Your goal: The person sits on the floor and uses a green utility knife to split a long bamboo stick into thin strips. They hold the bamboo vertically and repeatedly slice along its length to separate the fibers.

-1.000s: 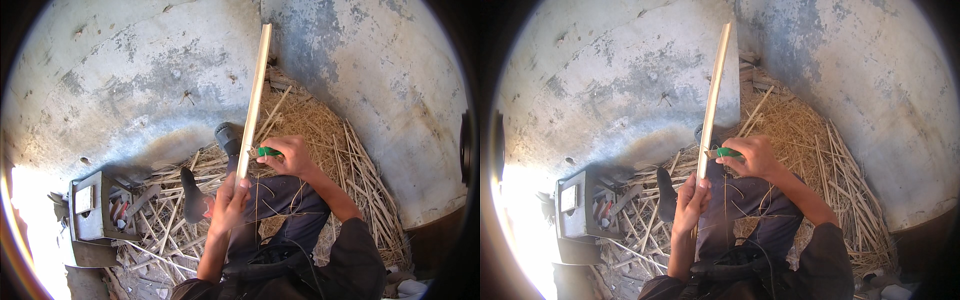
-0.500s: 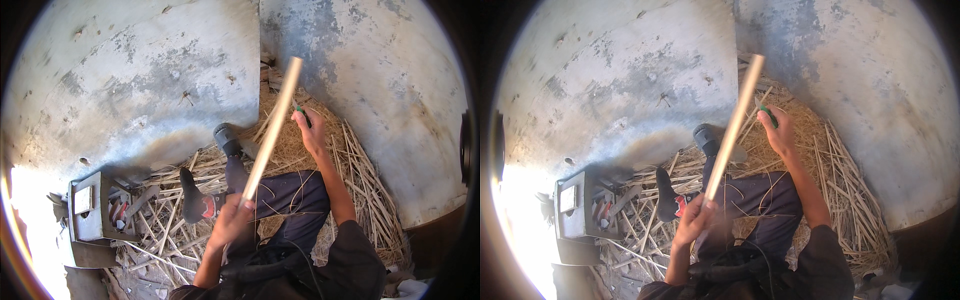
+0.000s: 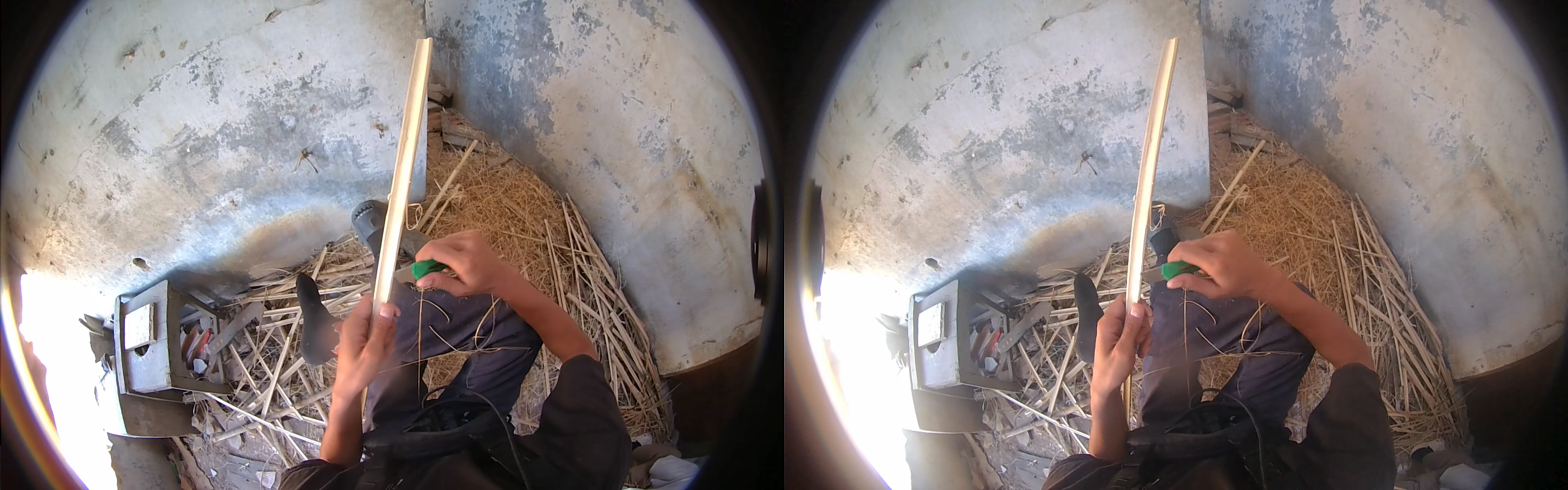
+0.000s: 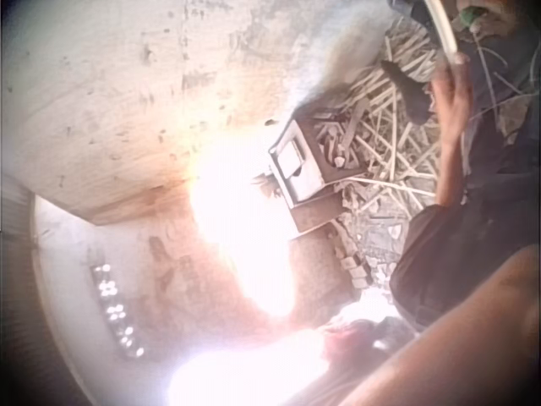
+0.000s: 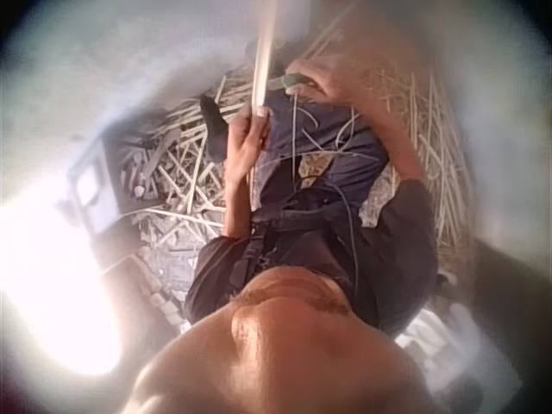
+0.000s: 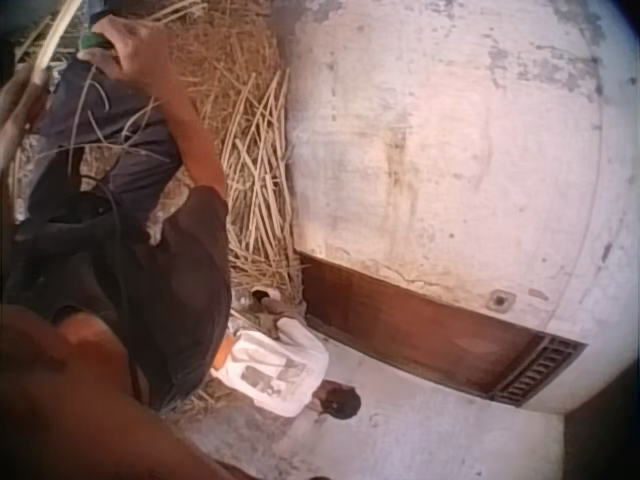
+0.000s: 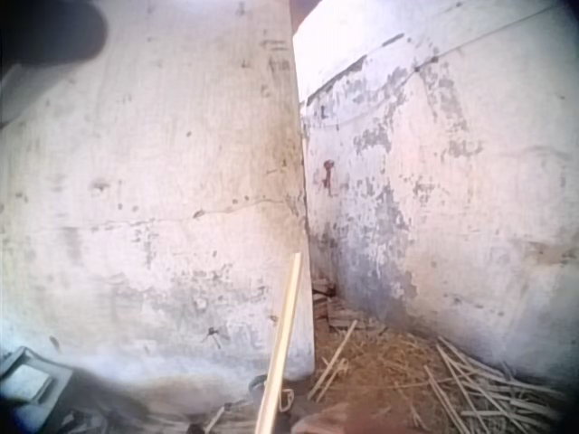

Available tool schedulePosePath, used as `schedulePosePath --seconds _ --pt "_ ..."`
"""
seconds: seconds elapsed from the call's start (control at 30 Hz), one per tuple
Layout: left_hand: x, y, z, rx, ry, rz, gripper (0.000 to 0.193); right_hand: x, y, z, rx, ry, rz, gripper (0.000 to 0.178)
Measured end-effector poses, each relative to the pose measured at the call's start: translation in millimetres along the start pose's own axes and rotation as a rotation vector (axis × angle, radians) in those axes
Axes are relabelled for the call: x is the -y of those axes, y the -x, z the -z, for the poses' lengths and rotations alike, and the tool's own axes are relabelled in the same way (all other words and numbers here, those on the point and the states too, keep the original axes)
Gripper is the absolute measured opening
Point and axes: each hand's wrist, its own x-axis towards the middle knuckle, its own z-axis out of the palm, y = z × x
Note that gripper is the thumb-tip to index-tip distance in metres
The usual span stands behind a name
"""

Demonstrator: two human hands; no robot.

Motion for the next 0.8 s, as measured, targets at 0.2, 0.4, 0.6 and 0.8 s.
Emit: schedulePosePath --seconds 0.2,0.4,0.6,0.8 --pt "-5.9 -0.9 -5.1 0.055 0.083 0.04 0.03 4.5 1.3 -9.3 0.007 -0.003 0.047 0.036" --pt "-11.5 -2.0 -1.5 0.105 0.065 0.066 0.031 5.9 0.7 -7.5 0.016 -0.005 0.071 0.035" --pt "-10.1 -5.0 -10.4 0.082 0.037 -0.024 0.035 5.1 -0.4 -8.8 -0.062 -0.005 0.052 0.037" --pt "-4.8 -3.6 -7.7 0.089 0.024 0.001 0.038 6.7 -1.8 -6.6 -0.062 0.062 0.063 0.032"
